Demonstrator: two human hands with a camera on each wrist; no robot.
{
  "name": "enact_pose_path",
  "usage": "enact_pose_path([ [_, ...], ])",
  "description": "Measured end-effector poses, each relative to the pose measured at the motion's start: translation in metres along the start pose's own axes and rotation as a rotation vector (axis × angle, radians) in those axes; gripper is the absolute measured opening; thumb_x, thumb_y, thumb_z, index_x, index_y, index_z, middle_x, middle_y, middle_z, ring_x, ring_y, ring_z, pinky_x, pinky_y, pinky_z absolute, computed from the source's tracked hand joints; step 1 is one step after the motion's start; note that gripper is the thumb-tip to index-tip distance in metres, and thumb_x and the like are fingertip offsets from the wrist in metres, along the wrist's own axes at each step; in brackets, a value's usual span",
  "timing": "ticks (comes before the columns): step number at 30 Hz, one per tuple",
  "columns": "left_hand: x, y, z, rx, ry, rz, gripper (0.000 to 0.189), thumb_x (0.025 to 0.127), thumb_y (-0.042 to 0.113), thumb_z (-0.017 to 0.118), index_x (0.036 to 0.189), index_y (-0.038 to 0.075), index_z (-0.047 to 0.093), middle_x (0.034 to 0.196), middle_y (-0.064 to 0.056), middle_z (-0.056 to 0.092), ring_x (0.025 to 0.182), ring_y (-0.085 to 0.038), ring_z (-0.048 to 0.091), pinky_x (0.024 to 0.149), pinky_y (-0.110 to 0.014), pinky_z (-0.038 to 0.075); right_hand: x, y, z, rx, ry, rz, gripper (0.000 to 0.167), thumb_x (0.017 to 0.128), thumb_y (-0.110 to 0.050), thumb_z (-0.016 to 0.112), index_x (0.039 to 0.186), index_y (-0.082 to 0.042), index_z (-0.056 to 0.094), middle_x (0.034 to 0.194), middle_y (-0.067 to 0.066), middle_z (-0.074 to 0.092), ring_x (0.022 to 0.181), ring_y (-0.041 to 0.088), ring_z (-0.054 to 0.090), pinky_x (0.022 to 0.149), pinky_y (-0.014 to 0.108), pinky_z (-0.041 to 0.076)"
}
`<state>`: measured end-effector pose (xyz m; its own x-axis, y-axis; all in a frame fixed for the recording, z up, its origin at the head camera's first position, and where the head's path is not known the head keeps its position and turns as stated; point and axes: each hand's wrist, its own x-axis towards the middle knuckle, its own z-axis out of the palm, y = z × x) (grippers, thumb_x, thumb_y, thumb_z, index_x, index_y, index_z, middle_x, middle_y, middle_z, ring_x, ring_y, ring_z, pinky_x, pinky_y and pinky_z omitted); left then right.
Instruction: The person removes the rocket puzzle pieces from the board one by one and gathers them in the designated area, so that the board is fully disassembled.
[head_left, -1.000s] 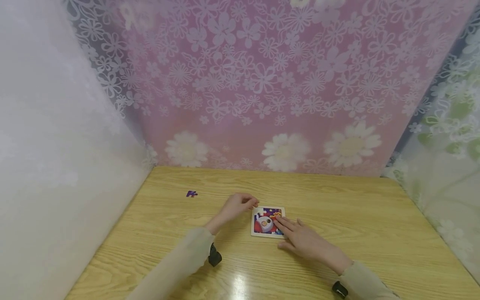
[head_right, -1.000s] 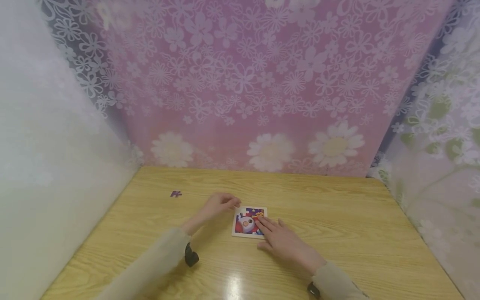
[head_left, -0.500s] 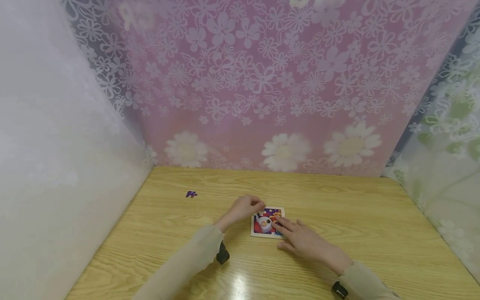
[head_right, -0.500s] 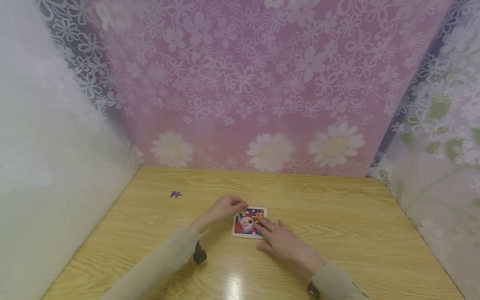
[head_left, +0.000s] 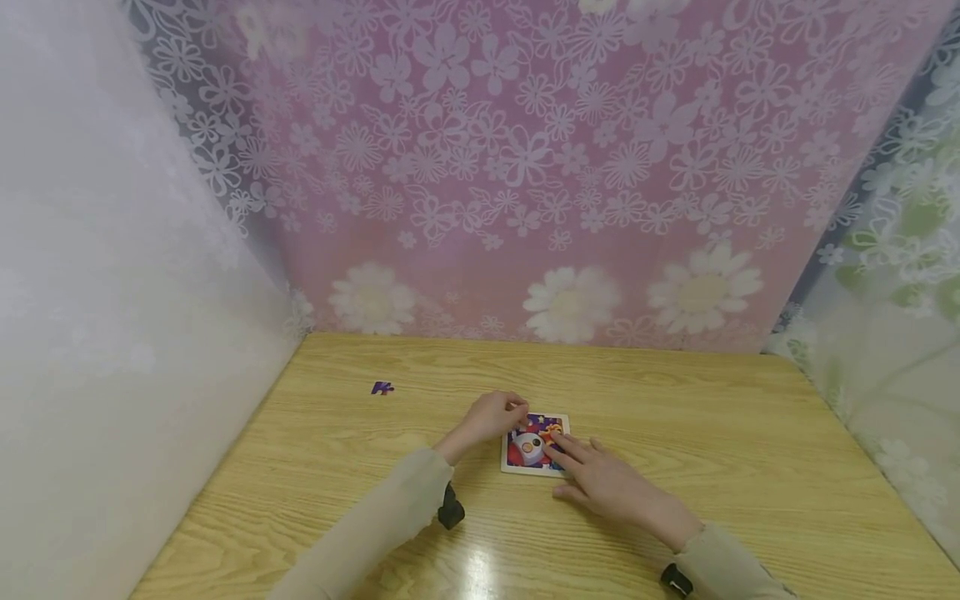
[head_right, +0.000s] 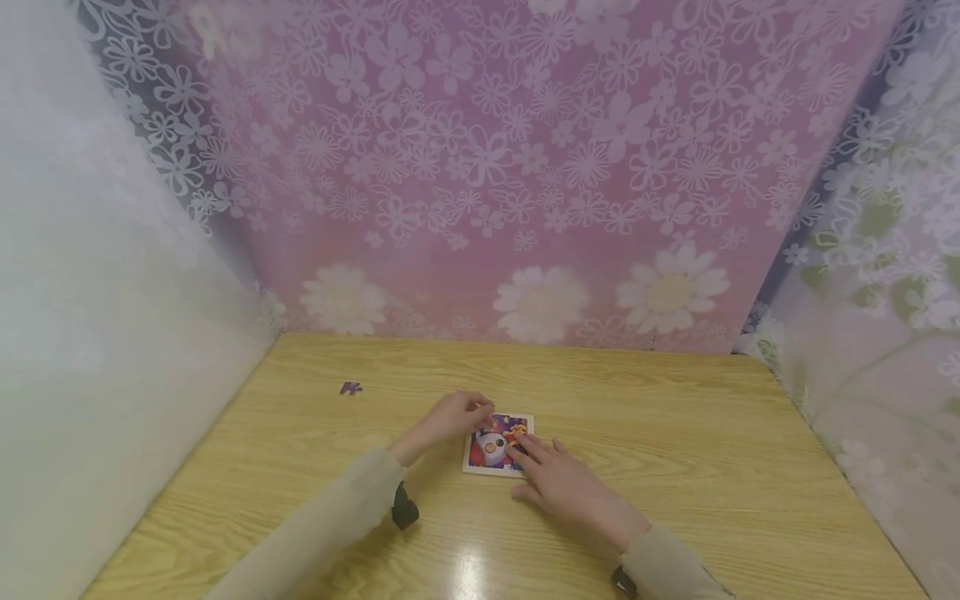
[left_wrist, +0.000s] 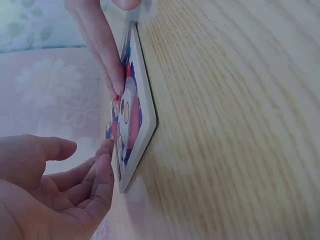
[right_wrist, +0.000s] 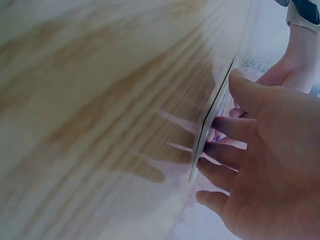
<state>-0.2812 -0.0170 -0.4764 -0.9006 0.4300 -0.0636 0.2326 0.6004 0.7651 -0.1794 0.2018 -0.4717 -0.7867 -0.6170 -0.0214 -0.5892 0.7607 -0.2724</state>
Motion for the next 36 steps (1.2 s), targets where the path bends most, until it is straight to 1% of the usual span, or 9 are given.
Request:
enact_pose_path([
  [3, 0.001, 0.0, 0.0, -0.012, -0.004, -0.026, 0.031, 0.106, 0.024, 0.055, 0.122, 0.003, 0.071, 0.092, -0.003, 0.077, 0.083, -0.014, 0.073, 0.071, -0.026, 0.058, 0.0, -0.001, 0.0, 0.0, -0.004, 0.003, 0.06, 0.105, -0.041, 0.054, 0.152, -0.003, 0.046, 0.157, 0.026, 0.036, 0.139, 0.049, 0.042, 0.114, 0.065, 0.03],
  [6, 0.001, 0.0, -0.001, 0.001, -0.006, -0.031, 0.031, 0.106, 0.026, 0.056, 0.119, 0.004, 0.074, 0.09, -0.002, 0.076, 0.079, -0.011, 0.071, 0.067, -0.024, 0.055, 0.0, -0.001, -0.001, 0.003, -0.005, -0.001, 0.06, 0.105, -0.04, 0.054, 0.151, -0.002, 0.045, 0.157, 0.027, 0.036, 0.139, 0.05, 0.042, 0.114, 0.066, 0.029],
  [10, 0.0, 0.002, -0.003, 0.056, 0.01, 0.01, 0.028, 0.105, 0.026, 0.058, 0.116, 0.009, 0.077, 0.094, -0.003, 0.076, 0.075, -0.011, 0.066, 0.061, -0.023, 0.048, 0.0, -0.001, -0.003, 0.009, -0.009, -0.007, 0.061, 0.104, -0.039, 0.055, 0.151, -0.001, 0.045, 0.157, 0.028, 0.036, 0.138, 0.05, 0.042, 0.113, 0.067, 0.03],
  [12, -0.001, 0.002, -0.004, 0.078, 0.028, 0.039, 0.024, 0.104, 0.025, 0.06, 0.114, 0.011, 0.077, 0.099, -0.003, 0.076, 0.078, -0.011, 0.064, 0.062, -0.024, 0.048, 0.0, -0.001, -0.003, 0.007, -0.014, -0.003, 0.062, 0.104, -0.04, 0.055, 0.152, -0.002, 0.045, 0.157, 0.028, 0.036, 0.138, 0.05, 0.042, 0.113, 0.067, 0.031],
  [14, -0.001, 0.002, -0.003, 0.084, 0.046, 0.058, 0.021, 0.102, 0.023, 0.063, 0.112, 0.012, 0.078, 0.103, -0.002, 0.075, 0.082, -0.01, 0.065, 0.067, -0.025, 0.051, 0.0, -0.001, -0.003, 0.001, -0.014, -0.003, 0.062, 0.104, -0.04, 0.055, 0.152, -0.002, 0.045, 0.157, 0.028, 0.036, 0.138, 0.049, 0.042, 0.112, 0.066, 0.032],
  [19, -0.001, 0.0, 0.001, 0.032, 0.065, 0.089, 0.013, 0.099, 0.019, 0.069, 0.106, 0.012, 0.077, 0.095, 0.0, 0.075, 0.081, -0.009, 0.067, 0.072, -0.025, 0.054, 0.001, -0.002, -0.002, -0.001, -0.011, -0.004, 0.061, 0.104, -0.039, 0.055, 0.152, -0.002, 0.045, 0.157, 0.027, 0.036, 0.138, 0.049, 0.042, 0.113, 0.066, 0.031],
  [26, 0.004, -0.008, 0.009, -0.025, 0.117, 0.112, 0.006, 0.096, 0.017, 0.072, 0.099, 0.015, 0.077, 0.09, 0.002, 0.075, 0.077, -0.005, 0.066, 0.069, -0.022, 0.055, 0.002, -0.001, 0.001, -0.03, -0.031, 0.004, 0.062, 0.105, -0.04, 0.054, 0.153, -0.002, 0.043, 0.159, 0.027, 0.033, 0.139, 0.05, 0.04, 0.115, 0.064, 0.029],
  [31, 0.007, -0.012, 0.011, -0.083, 0.138, 0.11, 0.008, 0.096, 0.017, 0.073, 0.1, 0.012, 0.078, 0.088, 0.001, 0.075, 0.072, -0.006, 0.068, 0.064, -0.021, 0.055, 0.002, -0.001, 0.001, -0.038, -0.032, -0.003, 0.063, 0.105, -0.039, 0.054, 0.154, -0.001, 0.041, 0.159, 0.027, 0.032, 0.141, 0.048, 0.038, 0.116, 0.064, 0.028],
  [36, 0.008, -0.013, 0.009, -0.123, 0.154, 0.088, 0.01, 0.095, 0.018, 0.074, 0.102, 0.012, 0.078, 0.089, 0.0, 0.076, 0.075, -0.007, 0.069, 0.065, -0.022, 0.057, 0.001, 0.0, 0.002, -0.033, -0.028, -0.004, 0.063, 0.106, -0.039, 0.053, 0.154, -0.002, 0.04, 0.16, 0.026, 0.031, 0.144, 0.046, 0.036, 0.116, 0.064, 0.027],
])
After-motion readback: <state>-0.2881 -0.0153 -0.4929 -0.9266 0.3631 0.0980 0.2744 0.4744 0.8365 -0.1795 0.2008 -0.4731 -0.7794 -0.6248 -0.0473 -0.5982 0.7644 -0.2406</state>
